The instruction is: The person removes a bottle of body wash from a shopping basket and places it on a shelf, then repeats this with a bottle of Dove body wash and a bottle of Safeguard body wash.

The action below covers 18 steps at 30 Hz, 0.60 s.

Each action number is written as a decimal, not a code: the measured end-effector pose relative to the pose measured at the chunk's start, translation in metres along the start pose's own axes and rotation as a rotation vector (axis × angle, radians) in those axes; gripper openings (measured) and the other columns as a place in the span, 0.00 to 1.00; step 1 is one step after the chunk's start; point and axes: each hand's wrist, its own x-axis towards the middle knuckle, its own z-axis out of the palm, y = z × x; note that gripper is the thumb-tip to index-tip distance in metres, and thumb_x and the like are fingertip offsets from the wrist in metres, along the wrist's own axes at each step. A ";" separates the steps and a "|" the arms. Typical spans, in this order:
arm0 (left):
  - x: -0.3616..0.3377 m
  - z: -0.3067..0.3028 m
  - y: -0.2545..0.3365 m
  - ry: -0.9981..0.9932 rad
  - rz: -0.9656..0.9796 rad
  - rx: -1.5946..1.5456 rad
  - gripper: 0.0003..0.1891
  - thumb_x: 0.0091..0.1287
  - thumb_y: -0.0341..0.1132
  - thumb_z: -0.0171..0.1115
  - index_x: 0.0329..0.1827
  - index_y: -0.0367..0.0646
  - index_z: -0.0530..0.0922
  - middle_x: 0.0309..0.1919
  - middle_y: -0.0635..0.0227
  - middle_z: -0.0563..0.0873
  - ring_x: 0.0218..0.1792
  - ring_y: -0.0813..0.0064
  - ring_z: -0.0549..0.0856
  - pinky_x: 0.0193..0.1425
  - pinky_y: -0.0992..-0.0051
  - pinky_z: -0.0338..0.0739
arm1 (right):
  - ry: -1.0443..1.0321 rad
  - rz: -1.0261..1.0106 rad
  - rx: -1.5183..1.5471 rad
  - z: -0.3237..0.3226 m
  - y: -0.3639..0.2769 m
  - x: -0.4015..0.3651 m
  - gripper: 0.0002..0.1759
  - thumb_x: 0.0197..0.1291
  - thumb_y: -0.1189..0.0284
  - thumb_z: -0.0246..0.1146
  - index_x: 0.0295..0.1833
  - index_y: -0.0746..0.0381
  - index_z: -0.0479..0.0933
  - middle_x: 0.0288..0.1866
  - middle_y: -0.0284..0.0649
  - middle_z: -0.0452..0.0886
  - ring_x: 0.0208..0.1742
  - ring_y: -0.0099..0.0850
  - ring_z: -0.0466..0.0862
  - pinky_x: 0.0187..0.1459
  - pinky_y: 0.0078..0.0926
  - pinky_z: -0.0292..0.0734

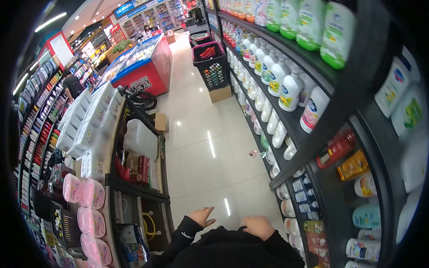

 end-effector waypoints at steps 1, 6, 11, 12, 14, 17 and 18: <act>0.002 -0.003 -0.011 0.000 -0.008 -0.013 0.30 0.58 0.51 0.55 0.59 0.41 0.64 0.48 0.52 0.76 0.46 0.54 0.78 0.48 0.63 0.73 | 0.025 -0.078 0.025 -0.005 0.000 0.014 0.16 0.46 0.62 0.63 0.35 0.62 0.73 0.32 0.45 0.78 0.36 0.43 0.79 0.37 0.38 0.73; 0.017 -0.001 -0.091 -0.084 -0.199 -0.156 0.31 0.57 0.56 0.53 0.58 0.44 0.65 0.45 0.56 0.78 0.47 0.56 0.78 0.50 0.60 0.71 | -0.110 -0.141 -0.056 -0.040 -0.001 0.102 0.17 0.48 0.61 0.62 0.36 0.63 0.71 0.33 0.46 0.77 0.37 0.44 0.78 0.36 0.38 0.73; 0.055 -0.054 -0.175 -0.081 -0.308 -0.125 0.31 0.56 0.57 0.54 0.56 0.43 0.67 0.46 0.56 0.78 0.47 0.56 0.78 0.50 0.59 0.71 | -0.049 -0.118 -0.147 -0.081 -0.018 0.211 0.18 0.49 0.60 0.62 0.37 0.64 0.70 0.35 0.47 0.76 0.38 0.46 0.78 0.37 0.39 0.73; 0.066 -0.072 -0.192 -0.067 -0.300 -0.120 0.31 0.56 0.57 0.54 0.56 0.43 0.67 0.46 0.56 0.78 0.47 0.56 0.78 0.50 0.59 0.71 | -0.032 -0.135 -0.153 -0.090 -0.024 0.234 0.18 0.50 0.60 0.62 0.37 0.64 0.70 0.35 0.47 0.76 0.38 0.46 0.78 0.37 0.39 0.72; 0.082 -0.109 -0.219 -0.063 -0.350 -0.024 0.30 0.57 0.56 0.54 0.56 0.44 0.67 0.45 0.57 0.78 0.45 0.57 0.79 0.48 0.58 0.71 | -0.016 -0.146 -0.168 -0.113 -0.040 0.275 0.19 0.50 0.60 0.61 0.38 0.65 0.70 0.35 0.47 0.76 0.38 0.46 0.78 0.37 0.40 0.72; 0.107 -0.152 -0.262 0.093 -0.317 -0.010 0.29 0.57 0.54 0.54 0.56 0.45 0.66 0.45 0.58 0.79 0.44 0.58 0.79 0.47 0.57 0.71 | -0.110 -0.196 -0.158 -0.142 -0.064 0.335 0.19 0.51 0.61 0.61 0.39 0.66 0.70 0.37 0.48 0.76 0.39 0.46 0.77 0.38 0.40 0.72; 0.116 -0.164 -0.273 0.097 -0.314 -0.005 0.29 0.57 0.54 0.53 0.57 0.46 0.66 0.45 0.58 0.79 0.44 0.59 0.79 0.47 0.58 0.71 | -0.090 -0.213 -0.082 -0.142 -0.065 0.352 0.19 0.51 0.62 0.61 0.41 0.66 0.70 0.38 0.48 0.76 0.40 0.46 0.77 0.40 0.40 0.71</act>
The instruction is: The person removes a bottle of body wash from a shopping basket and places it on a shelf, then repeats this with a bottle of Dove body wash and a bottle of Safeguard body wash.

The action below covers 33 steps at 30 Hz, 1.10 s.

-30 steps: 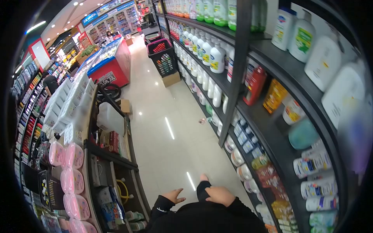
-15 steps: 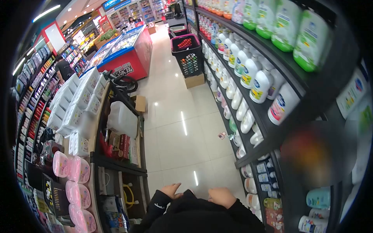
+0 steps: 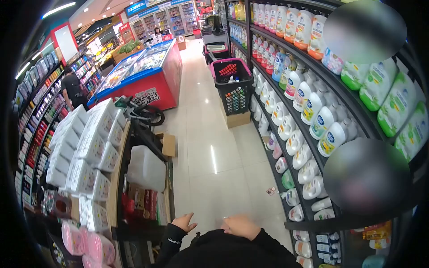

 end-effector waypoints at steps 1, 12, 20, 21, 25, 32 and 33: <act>0.013 -0.009 -0.006 -0.013 0.008 0.006 0.29 0.57 0.54 0.53 0.57 0.46 0.66 0.45 0.58 0.79 0.44 0.59 0.79 0.47 0.58 0.71 | 0.022 -0.016 0.079 -0.002 0.002 0.013 0.20 0.51 0.62 0.61 0.43 0.67 0.70 0.39 0.48 0.76 0.41 0.46 0.77 0.41 0.39 0.71; 0.152 -0.051 -0.007 -0.113 0.218 -0.045 0.29 0.58 0.55 0.52 0.58 0.47 0.65 0.44 0.59 0.79 0.44 0.60 0.80 0.46 0.60 0.73 | 0.100 0.217 0.156 -0.080 0.095 0.089 0.21 0.51 0.62 0.61 0.46 0.65 0.71 0.38 0.49 0.77 0.41 0.46 0.77 0.42 0.39 0.71; 0.266 -0.121 0.009 -0.239 0.150 -0.025 0.28 0.59 0.53 0.52 0.58 0.45 0.65 0.44 0.56 0.78 0.44 0.56 0.79 0.46 0.61 0.73 | -0.008 0.237 0.054 -0.177 0.174 0.176 0.20 0.50 0.61 0.61 0.42 0.65 0.71 0.36 0.48 0.77 0.39 0.46 0.77 0.39 0.40 0.72; 0.282 -0.130 0.010 -0.212 0.151 -0.044 0.28 0.59 0.53 0.53 0.58 0.45 0.65 0.44 0.56 0.78 0.44 0.56 0.79 0.46 0.61 0.73 | 0.061 0.207 0.069 -0.189 0.179 0.186 0.20 0.50 0.61 0.61 0.42 0.65 0.71 0.36 0.48 0.77 0.39 0.46 0.77 0.39 0.40 0.72; 0.327 -0.160 0.009 -0.073 0.135 -0.063 0.27 0.59 0.52 0.54 0.57 0.45 0.66 0.44 0.56 0.78 0.44 0.56 0.79 0.46 0.62 0.74 | 0.040 0.197 0.018 -0.212 0.208 0.213 0.21 0.49 0.61 0.62 0.43 0.65 0.71 0.37 0.47 0.77 0.39 0.46 0.77 0.39 0.40 0.72; 0.403 -0.185 -0.020 -0.217 0.080 -0.078 0.29 0.57 0.52 0.56 0.59 0.48 0.64 0.44 0.56 0.78 0.43 0.53 0.79 0.45 0.61 0.74 | -0.011 0.294 0.037 -0.242 0.248 0.249 0.22 0.49 0.61 0.62 0.45 0.64 0.71 0.38 0.45 0.77 0.41 0.43 0.77 0.41 0.37 0.72; 0.415 -0.188 -0.027 -0.228 0.084 -0.081 0.29 0.57 0.52 0.56 0.59 0.48 0.64 0.44 0.56 0.78 0.43 0.53 0.79 0.45 0.61 0.74 | 0.021 0.309 0.023 -0.245 0.252 0.256 0.22 0.48 0.61 0.62 0.45 0.64 0.71 0.37 0.45 0.77 0.40 0.43 0.78 0.41 0.37 0.72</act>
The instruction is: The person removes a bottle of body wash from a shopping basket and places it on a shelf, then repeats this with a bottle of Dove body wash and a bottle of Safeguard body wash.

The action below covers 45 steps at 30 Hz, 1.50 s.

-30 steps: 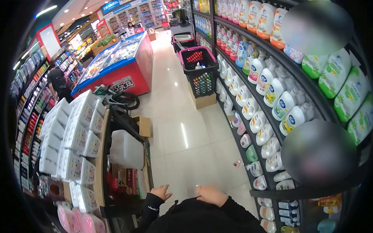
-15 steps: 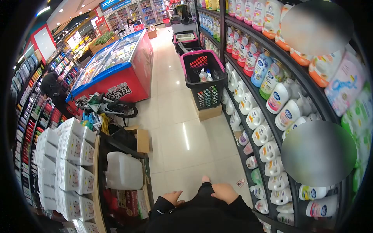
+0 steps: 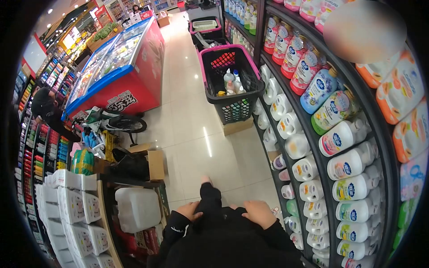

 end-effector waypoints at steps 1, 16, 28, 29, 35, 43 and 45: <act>0.011 -0.007 -0.007 0.026 0.024 -0.019 0.29 0.57 0.52 0.56 0.58 0.48 0.65 0.44 0.56 0.78 0.43 0.53 0.79 0.45 0.61 0.74 | 0.035 0.014 -0.010 -0.004 0.001 0.009 0.22 0.48 0.61 0.62 0.45 0.64 0.71 0.37 0.45 0.77 0.40 0.43 0.78 0.41 0.37 0.72; 0.150 -0.195 -0.133 0.033 0.003 0.069 0.29 0.57 0.50 0.57 0.58 0.41 0.65 0.46 0.53 0.77 0.44 0.53 0.78 0.46 0.63 0.74 | 0.030 -0.039 0.097 -0.131 -0.063 0.251 0.19 0.49 0.62 0.62 0.43 0.64 0.71 0.38 0.43 0.77 0.42 0.42 0.77 0.42 0.36 0.71; 0.240 -0.268 -0.166 0.000 0.033 0.018 0.29 0.57 0.50 0.56 0.57 0.42 0.66 0.43 0.54 0.78 0.42 0.56 0.80 0.45 0.62 0.74 | 0.181 -0.176 0.220 -0.180 -0.040 0.360 0.14 0.50 0.67 0.61 0.41 0.63 0.71 0.34 0.40 0.76 0.40 0.38 0.78 0.42 0.33 0.71; 0.252 -0.277 -0.166 -0.004 0.034 0.026 0.29 0.57 0.50 0.56 0.57 0.42 0.66 0.43 0.54 0.78 0.42 0.56 0.80 0.45 0.62 0.74 | 0.218 -0.199 0.211 -0.183 -0.034 0.371 0.12 0.50 0.67 0.61 0.38 0.62 0.71 0.32 0.39 0.76 0.38 0.37 0.78 0.40 0.32 0.71; 0.330 -0.336 -0.155 0.010 0.104 0.068 0.27 0.58 0.47 0.56 0.57 0.40 0.66 0.44 0.54 0.78 0.43 0.55 0.79 0.45 0.63 0.74 | 0.226 -0.173 0.223 -0.220 -0.003 0.435 0.13 0.49 0.67 0.62 0.38 0.62 0.72 0.32 0.39 0.76 0.38 0.36 0.78 0.42 0.33 0.70; 0.441 -0.422 -0.093 0.036 0.373 -0.008 0.21 0.59 0.40 0.55 0.53 0.38 0.68 0.42 0.54 0.78 0.41 0.54 0.78 0.47 0.64 0.72 | 0.242 0.063 0.226 -0.268 0.048 0.468 0.14 0.47 0.67 0.64 0.38 0.61 0.71 0.34 0.38 0.75 0.39 0.36 0.77 0.42 0.33 0.69; 0.465 -0.433 -0.080 0.010 0.453 -0.053 0.20 0.59 0.38 0.56 0.53 0.40 0.69 0.43 0.53 0.78 0.42 0.54 0.78 0.45 0.65 0.74 | 0.246 0.141 0.251 -0.273 0.059 0.469 0.16 0.46 0.67 0.64 0.39 0.61 0.70 0.35 0.39 0.74 0.41 0.36 0.76 0.43 0.33 0.69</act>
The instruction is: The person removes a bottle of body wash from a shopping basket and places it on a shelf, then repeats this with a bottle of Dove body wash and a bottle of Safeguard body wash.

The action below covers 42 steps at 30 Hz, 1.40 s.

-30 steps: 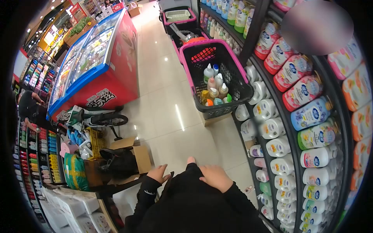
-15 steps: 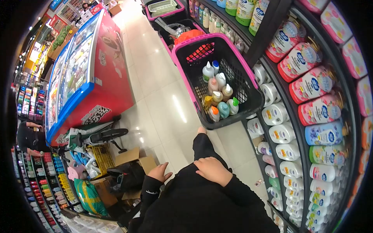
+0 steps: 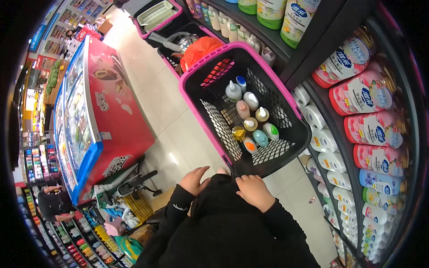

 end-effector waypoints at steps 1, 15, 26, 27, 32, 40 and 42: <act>0.014 -0.003 0.000 -0.013 0.008 0.007 0.20 0.59 0.38 0.56 0.53 0.40 0.69 0.43 0.53 0.78 0.42 0.54 0.78 0.45 0.65 0.74 | 0.007 0.011 0.010 -0.004 0.004 0.002 0.16 0.46 0.67 0.64 0.39 0.61 0.70 0.35 0.39 0.74 0.41 0.36 0.76 0.43 0.33 0.69; 0.190 -0.028 -0.018 -0.386 0.455 0.155 0.21 0.56 0.38 0.58 0.52 0.40 0.70 0.35 0.56 0.79 0.33 0.57 0.80 0.38 0.65 0.75 | 0.135 0.612 0.197 -0.019 -0.004 0.019 0.21 0.45 0.68 0.65 0.44 0.63 0.70 0.38 0.42 0.75 0.41 0.40 0.76 0.42 0.34 0.71; 0.321 -0.054 -0.078 -0.582 0.415 0.219 0.17 0.55 0.40 0.57 0.43 0.37 0.72 0.35 0.50 0.80 0.38 0.53 0.80 0.45 0.63 0.74 | 0.269 0.499 0.345 -0.039 -0.021 0.130 0.21 0.48 0.69 0.63 0.48 0.65 0.70 0.42 0.44 0.76 0.42 0.42 0.77 0.44 0.34 0.71; 0.336 -0.052 -0.085 -0.585 0.409 0.214 0.17 0.55 0.40 0.57 0.43 0.37 0.72 0.35 0.50 0.80 0.38 0.53 0.80 0.45 0.63 0.74 | 0.269 0.525 0.371 -0.041 -0.019 0.135 0.21 0.48 0.69 0.63 0.48 0.65 0.70 0.42 0.44 0.76 0.42 0.41 0.77 0.43 0.34 0.72; 0.389 -0.044 -0.099 -0.238 0.332 -0.191 0.11 0.57 0.27 0.53 0.42 0.35 0.75 0.29 0.56 0.81 0.31 0.67 0.82 0.36 0.74 0.74 | 0.273 0.573 0.405 -0.042 -0.007 0.158 0.20 0.49 0.69 0.62 0.48 0.64 0.70 0.41 0.44 0.76 0.41 0.41 0.77 0.41 0.34 0.72; 0.425 0.040 -0.156 -0.224 -0.351 -0.676 0.08 0.58 0.25 0.51 0.40 0.38 0.74 0.30 0.62 0.80 0.28 0.69 0.82 0.32 0.73 0.75 | 0.182 0.648 0.448 -0.027 0.021 0.185 0.20 0.50 0.69 0.61 0.48 0.64 0.69 0.40 0.45 0.76 0.40 0.42 0.77 0.40 0.35 0.72; 0.426 0.049 -0.165 -0.331 -0.610 -0.710 0.11 0.60 0.27 0.50 0.46 0.44 0.71 0.35 0.66 0.79 0.28 0.70 0.82 0.30 0.69 0.74 | 0.162 0.651 0.459 -0.024 0.028 0.191 0.20 0.50 0.69 0.61 0.48 0.64 0.69 0.40 0.46 0.76 0.41 0.43 0.77 0.41 0.36 0.73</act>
